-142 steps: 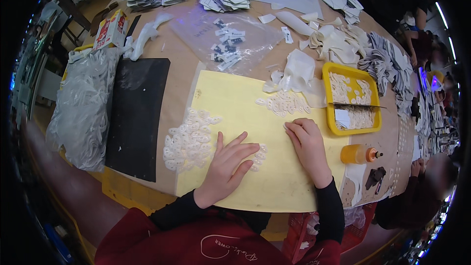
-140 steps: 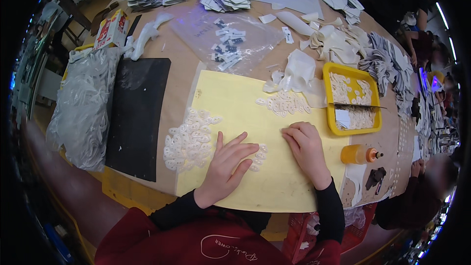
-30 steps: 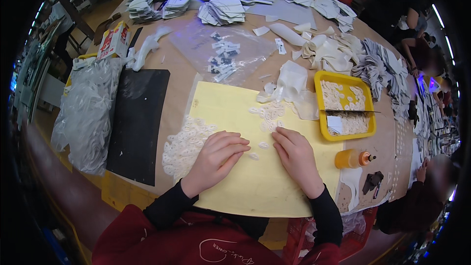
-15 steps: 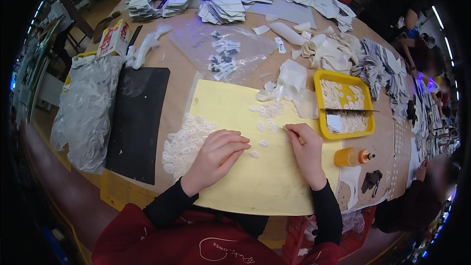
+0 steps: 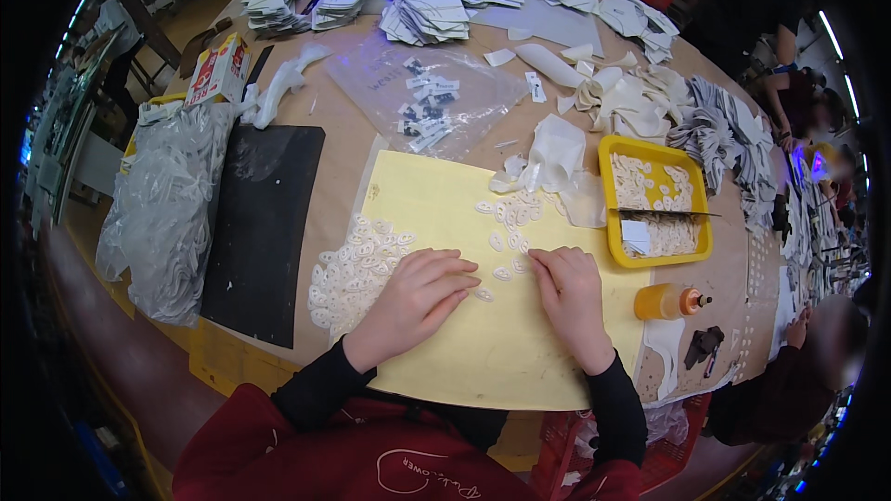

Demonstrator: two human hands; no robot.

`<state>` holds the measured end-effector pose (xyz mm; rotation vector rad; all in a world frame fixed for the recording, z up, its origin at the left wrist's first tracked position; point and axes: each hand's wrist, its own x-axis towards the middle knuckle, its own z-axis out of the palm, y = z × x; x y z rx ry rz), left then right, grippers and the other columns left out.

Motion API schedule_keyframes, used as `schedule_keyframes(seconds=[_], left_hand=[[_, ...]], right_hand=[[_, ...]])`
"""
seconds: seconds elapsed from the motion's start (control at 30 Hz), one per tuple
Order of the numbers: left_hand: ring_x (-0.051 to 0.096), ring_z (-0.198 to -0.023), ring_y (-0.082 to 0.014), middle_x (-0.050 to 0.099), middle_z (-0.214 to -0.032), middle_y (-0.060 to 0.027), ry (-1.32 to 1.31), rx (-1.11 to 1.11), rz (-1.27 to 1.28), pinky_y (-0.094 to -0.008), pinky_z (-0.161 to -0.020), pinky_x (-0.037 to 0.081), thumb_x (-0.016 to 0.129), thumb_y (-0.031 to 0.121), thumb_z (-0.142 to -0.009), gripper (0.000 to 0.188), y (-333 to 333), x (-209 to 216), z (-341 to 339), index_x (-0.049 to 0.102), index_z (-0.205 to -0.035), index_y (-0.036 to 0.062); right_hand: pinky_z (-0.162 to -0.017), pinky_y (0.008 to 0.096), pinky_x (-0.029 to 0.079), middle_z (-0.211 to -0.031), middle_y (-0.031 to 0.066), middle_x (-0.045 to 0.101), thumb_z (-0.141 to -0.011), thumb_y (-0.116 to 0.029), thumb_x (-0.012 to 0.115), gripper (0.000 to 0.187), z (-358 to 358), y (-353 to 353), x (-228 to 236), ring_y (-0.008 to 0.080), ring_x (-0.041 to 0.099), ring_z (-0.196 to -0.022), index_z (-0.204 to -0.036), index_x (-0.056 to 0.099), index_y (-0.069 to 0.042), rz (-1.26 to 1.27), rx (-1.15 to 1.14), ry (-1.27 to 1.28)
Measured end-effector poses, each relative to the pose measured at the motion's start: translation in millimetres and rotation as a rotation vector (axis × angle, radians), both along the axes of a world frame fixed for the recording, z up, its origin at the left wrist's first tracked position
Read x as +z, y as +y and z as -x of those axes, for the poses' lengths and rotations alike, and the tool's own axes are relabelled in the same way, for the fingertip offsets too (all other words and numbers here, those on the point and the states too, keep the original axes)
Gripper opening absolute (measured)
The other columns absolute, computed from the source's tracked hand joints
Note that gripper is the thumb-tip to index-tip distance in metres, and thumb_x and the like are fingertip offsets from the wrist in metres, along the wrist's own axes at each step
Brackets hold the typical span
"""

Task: The person repeatedly picks up small white decorative pieces from a yellow cutting board and places them into a yellow tray. The hands work continuously, moving items one at a time across the board and into the tray.

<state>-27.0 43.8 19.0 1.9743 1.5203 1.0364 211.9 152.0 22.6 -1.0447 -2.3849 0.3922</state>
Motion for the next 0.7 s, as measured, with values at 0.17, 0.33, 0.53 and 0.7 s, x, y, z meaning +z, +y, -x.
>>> schedule_keyframes(seconds=[0.17, 0.33, 0.53, 0.7], left_hand=[[0.060, -0.129, -0.0315, 0.071, -0.127, -0.0076, 0.012, 0.002, -0.007, -0.0453, -0.111, 0.044, 0.069, 0.006, -0.094, 0.019, 1.0, 2.2, -1.2, 0.076, -0.112, 0.0067], [0.061, -0.129, -0.0313, 0.071, -0.127, -0.0074, 0.010, -0.003, 0.005, -0.0452, -0.112, 0.043, 0.069, 0.006, -0.094, 0.019, 1.1, 2.6, -0.8, 0.075, -0.112, 0.0070], [0.041, -0.151, -0.0308, 0.053, -0.156, -0.0018, 0.406, -0.142, 0.028, -0.0736, -0.120, 0.020, 0.061, 0.038, -0.104, 0.050, -4.4, -6.2, -18.5, 0.058, -0.148, 0.0157], [0.032, -0.157, -0.0286, 0.044, -0.164, 0.0017, 0.449, -0.228, 0.184, -0.0784, -0.120, 0.006, 0.057, 0.046, -0.104, 0.058, -7.6, -11.1, -15.6, 0.051, -0.155, 0.0194]], right_hand=[[-0.084, 0.0397, 0.046, -0.103, 0.0077, 0.065, -0.085, -0.006, 0.077, 0.018, -2.8, 7.2, 8.0, 0.0271, 0.061, -0.098, -0.103, 0.076, -0.006, -0.171, 0.155, -0.121], [-0.090, 0.0412, 0.046, -0.112, 0.0066, 0.065, -0.085, -0.006, 0.077, 0.023, -4.7, 3.3, 10.6, 0.0285, 0.061, -0.108, -0.108, 0.076, -0.009, -0.047, 0.148, -0.138], [-0.101, 0.0441, 0.046, -0.121, 0.0084, 0.066, -0.083, -0.009, 0.079, 0.023, 1.1, 1.7, 9.3, 0.0312, 0.059, -0.120, -0.105, 0.074, -0.008, -0.134, 0.246, -0.147], [-0.100, 0.0448, 0.046, -0.121, 0.0088, 0.066, -0.082, -0.012, 0.081, 0.022, 1.0, 0.3, 7.7, 0.0316, 0.060, -0.120, -0.101, 0.072, -0.008, -0.078, 0.219, -0.107]])
